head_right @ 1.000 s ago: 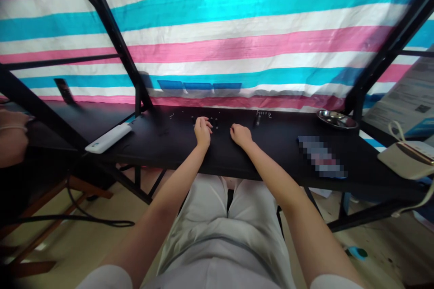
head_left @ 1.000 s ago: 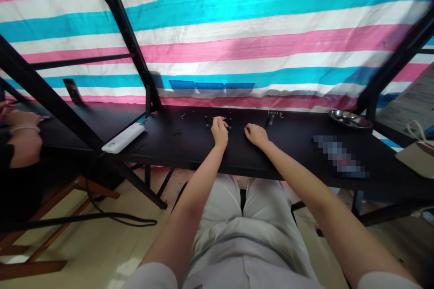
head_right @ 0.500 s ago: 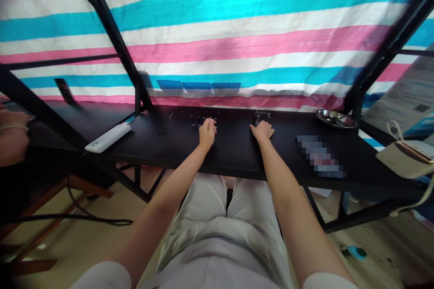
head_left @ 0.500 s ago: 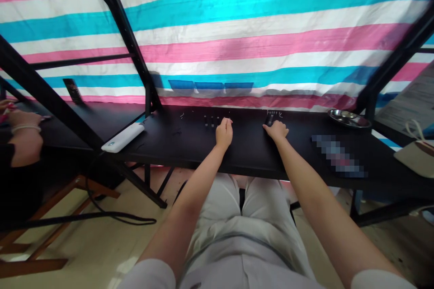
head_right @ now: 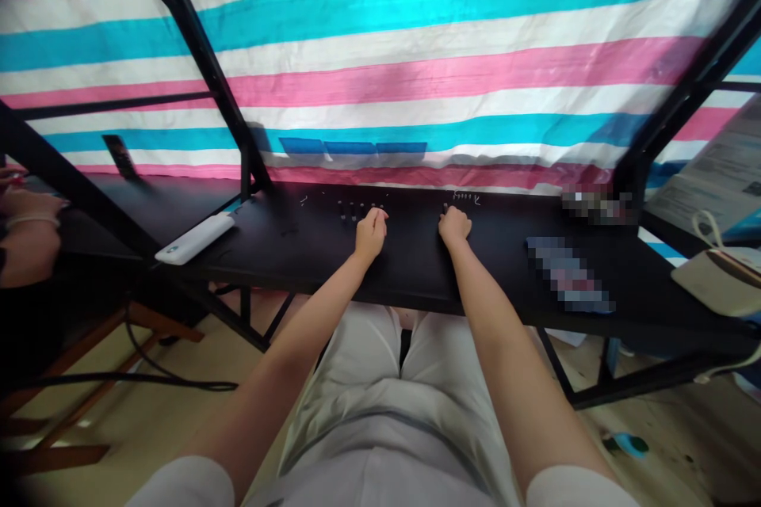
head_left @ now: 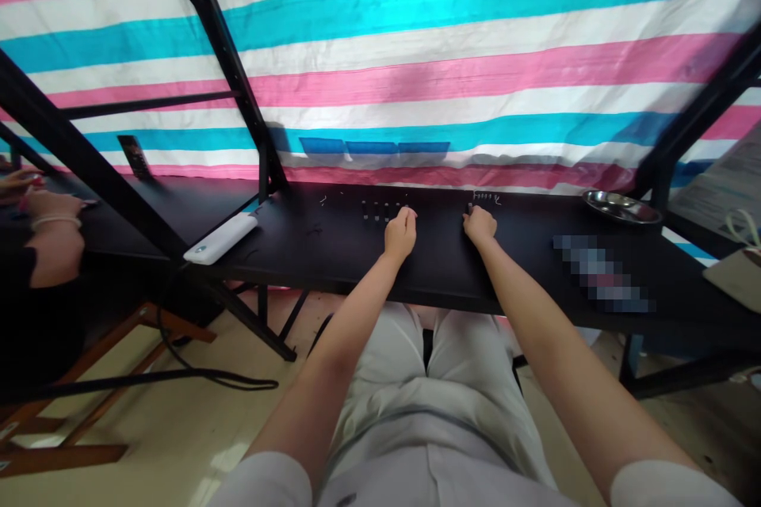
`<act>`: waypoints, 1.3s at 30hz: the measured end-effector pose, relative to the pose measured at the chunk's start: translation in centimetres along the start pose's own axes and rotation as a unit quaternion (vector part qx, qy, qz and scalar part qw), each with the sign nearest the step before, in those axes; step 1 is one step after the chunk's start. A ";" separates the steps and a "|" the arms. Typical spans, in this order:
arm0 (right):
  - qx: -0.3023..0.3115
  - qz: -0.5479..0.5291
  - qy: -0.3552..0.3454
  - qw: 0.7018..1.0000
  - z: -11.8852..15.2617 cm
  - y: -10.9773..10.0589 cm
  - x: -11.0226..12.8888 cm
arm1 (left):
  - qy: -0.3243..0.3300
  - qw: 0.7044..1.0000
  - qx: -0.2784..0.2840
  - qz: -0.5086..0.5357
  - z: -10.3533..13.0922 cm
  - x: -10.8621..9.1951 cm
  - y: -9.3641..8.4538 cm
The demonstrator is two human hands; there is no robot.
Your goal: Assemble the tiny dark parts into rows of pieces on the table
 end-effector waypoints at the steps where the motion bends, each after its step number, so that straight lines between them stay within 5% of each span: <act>1: 0.004 -0.001 -0.009 1.000 0.4 0.0 0.2 | 0.004 1.000 0.007 -0.007 0.0 -0.1 0.1; 10: 0.039 -0.058 -0.149 0.986 4.3 0.2 2.2 | 0.040 0.987 0.153 -0.039 0.6 -0.9 2.4; 18: 0.016 0.032 -0.320 0.947 7.7 -1.1 6.0 | 0.127 0.969 0.194 -0.081 1.0 -1.1 3.5; 26: -0.004 0.010 -0.375 0.927 8.4 -1.5 7.1 | 0.102 0.984 0.129 -0.069 0.3 -0.7 2.7; 31: -0.007 -0.016 -0.326 0.945 8.0 -1.6 6.5 | 0.092 0.994 0.048 -0.023 0.0 -1.1 1.3; 39: 0.017 -0.001 -0.297 0.955 7.8 -1.5 6.0 | 0.117 0.991 0.068 0.009 0.2 -1.6 1.5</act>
Point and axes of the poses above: each hand's wrist, its own z-axis away from the middle knuckle, its own y-axis out of the palm, x = y × z, the point moved 7 cm from there along -z, towards the middle knuckle, and after that the axes turned 3 degrees about -x, right-handed, at the moved point
